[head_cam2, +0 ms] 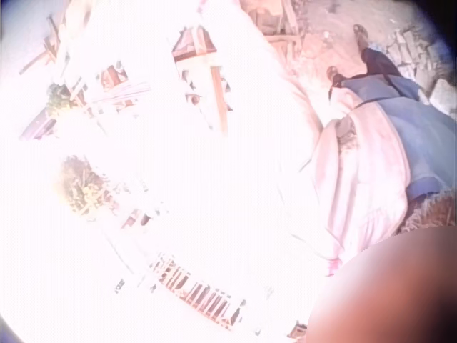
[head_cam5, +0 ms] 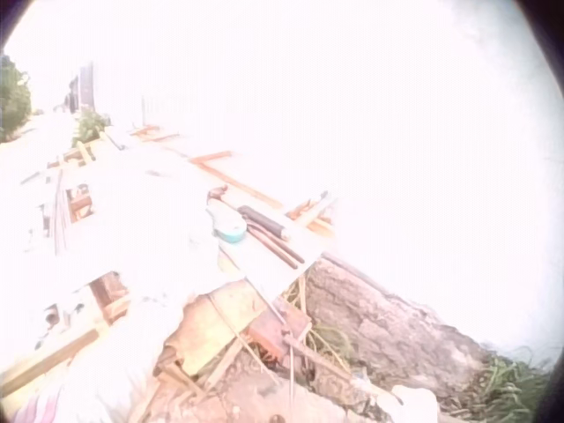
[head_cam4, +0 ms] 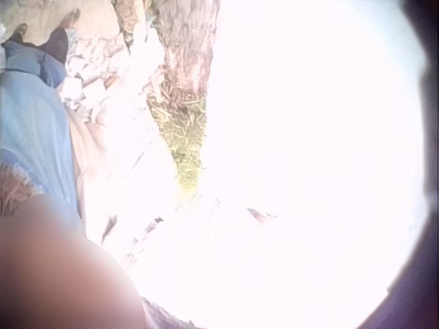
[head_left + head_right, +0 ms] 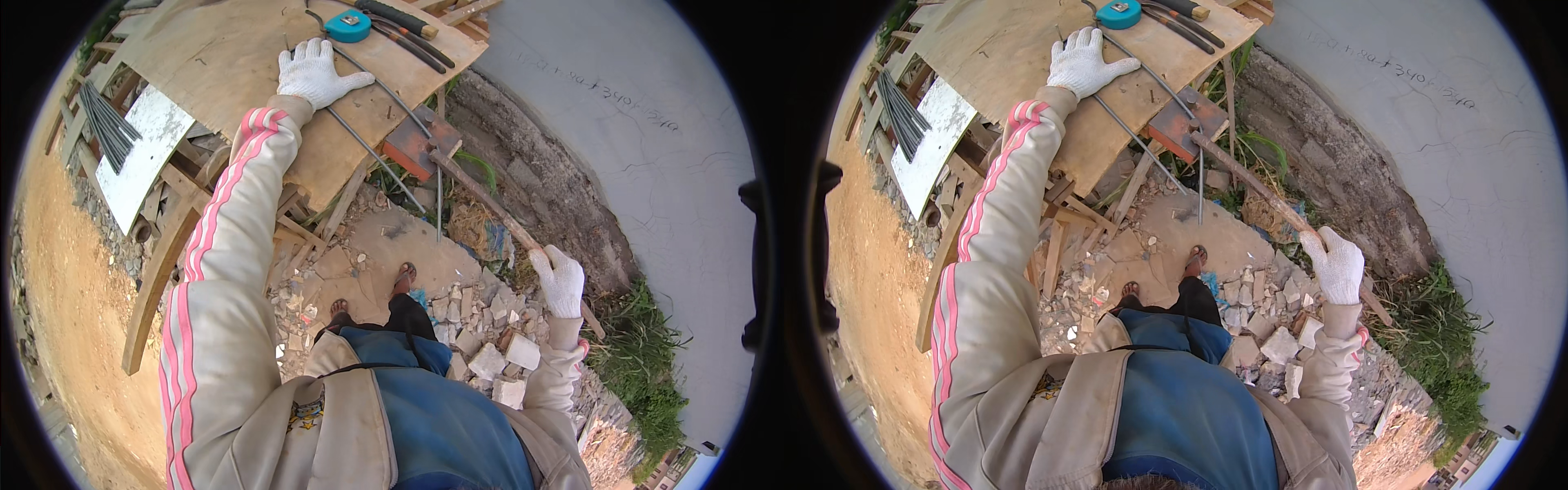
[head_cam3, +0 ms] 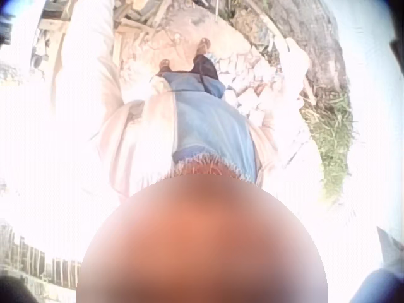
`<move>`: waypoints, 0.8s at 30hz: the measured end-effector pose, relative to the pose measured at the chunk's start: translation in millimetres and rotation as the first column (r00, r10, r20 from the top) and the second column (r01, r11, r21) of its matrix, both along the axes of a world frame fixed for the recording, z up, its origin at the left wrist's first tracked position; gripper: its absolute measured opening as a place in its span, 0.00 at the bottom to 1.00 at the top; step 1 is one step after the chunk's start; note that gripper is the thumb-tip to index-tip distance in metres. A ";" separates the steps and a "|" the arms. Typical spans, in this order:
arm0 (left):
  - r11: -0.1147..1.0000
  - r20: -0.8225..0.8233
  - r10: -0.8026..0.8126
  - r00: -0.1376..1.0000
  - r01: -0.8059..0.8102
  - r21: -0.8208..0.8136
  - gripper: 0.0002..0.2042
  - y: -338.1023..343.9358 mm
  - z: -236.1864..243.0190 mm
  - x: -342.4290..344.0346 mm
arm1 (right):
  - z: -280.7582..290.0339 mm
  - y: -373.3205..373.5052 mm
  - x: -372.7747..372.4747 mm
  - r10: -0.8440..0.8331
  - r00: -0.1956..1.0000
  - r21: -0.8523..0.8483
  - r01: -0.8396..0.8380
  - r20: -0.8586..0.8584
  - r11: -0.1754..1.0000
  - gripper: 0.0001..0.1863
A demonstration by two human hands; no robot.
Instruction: The person repeatedly bends thin metal rods into U-shaped forms using a long metal bar as a lever against a wooden workbench. The person positions each rod, applies force with the bar, and then removes the bent piece to repeat the process.
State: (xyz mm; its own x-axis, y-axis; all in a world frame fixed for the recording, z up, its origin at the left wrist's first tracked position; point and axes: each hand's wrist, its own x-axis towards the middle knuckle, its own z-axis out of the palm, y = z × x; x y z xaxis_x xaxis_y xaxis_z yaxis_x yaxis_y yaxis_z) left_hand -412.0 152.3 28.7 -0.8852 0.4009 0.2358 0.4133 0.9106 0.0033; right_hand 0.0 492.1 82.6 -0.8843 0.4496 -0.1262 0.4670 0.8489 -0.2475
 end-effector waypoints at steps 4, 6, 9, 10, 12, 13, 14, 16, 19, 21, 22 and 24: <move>1.000 -0.002 -0.003 1.000 0.003 0.020 0.57 -2.3 3.5 2.7 | -1.6 -11.6 12.0 -0.045 0.999 -0.001 0.044 -0.023 0.999 0.27; 0.999 -0.019 0.012 1.000 -0.011 0.035 0.57 -3.4 8.6 -3.4 | -7.7 -19.4 12.9 -0.043 0.998 0.017 0.044 -0.051 0.999 0.27; 0.999 -0.021 -0.011 1.000 0.012 0.044 0.57 -1.4 8.1 -2.2 | -12.9 -36.0 21.9 -0.117 0.992 -0.093 0.113 -0.046 0.989 0.28; 0.999 -0.026 -0.005 1.000 0.007 0.054 0.57 -1.8 8.0 -1.8 | -13.8 -41.8 24.1 -0.141 0.989 -0.091 0.137 -0.044 0.986 0.27; 0.998 -0.016 -0.006 1.000 0.007 0.060 0.57 -2.0 8.2 -1.5 | -11.8 -53.9 29.6 -0.146 0.988 -0.042 0.144 -0.056 0.989 0.27; 0.998 -0.001 -0.011 1.000 0.011 0.059 0.57 -1.7 8.5 -1.8 | -10.0 -60.7 31.7 -0.160 0.985 -0.024 0.159 -0.061 0.987 0.27; 0.998 0.002 -0.009 1.000 0.008 0.067 0.57 -2.7 8.5 -2.2 | -8.1 -69.6 34.5 -0.207 0.978 0.028 0.208 -0.029 0.978 0.27; 0.998 -0.005 -0.001 1.000 0.001 0.071 0.58 -3.4 7.4 -3.4 | -8.6 -92.6 38.4 -0.250 0.965 0.012 0.252 -0.073 0.968 0.27; 0.997 0.002 -0.005 1.000 0.004 0.079 0.58 -2.6 5.2 -5.8 | -6.9 -126.2 42.0 -0.336 0.939 0.087 0.342 -0.077 0.936 0.27; 0.997 0.008 -0.007 1.000 0.007 0.078 0.59 -3.3 5.1 -7.4 | -10.4 -151.5 46.3 -0.409 0.910 0.098 0.414 -0.067 0.905 0.27; 0.996 0.009 -0.007 1.000 0.006 0.085 0.58 -2.9 5.0 -7.3 | -14.6 -166.5 52.1 -0.388 0.901 0.084 0.409 -0.192 0.909 0.27; 0.996 0.043 -0.019 0.999 0.016 0.085 0.59 -2.5 4.7 -5.3 | -16.4 -165.7 51.7 -0.405 0.903 0.079 0.418 -0.139 0.905 0.27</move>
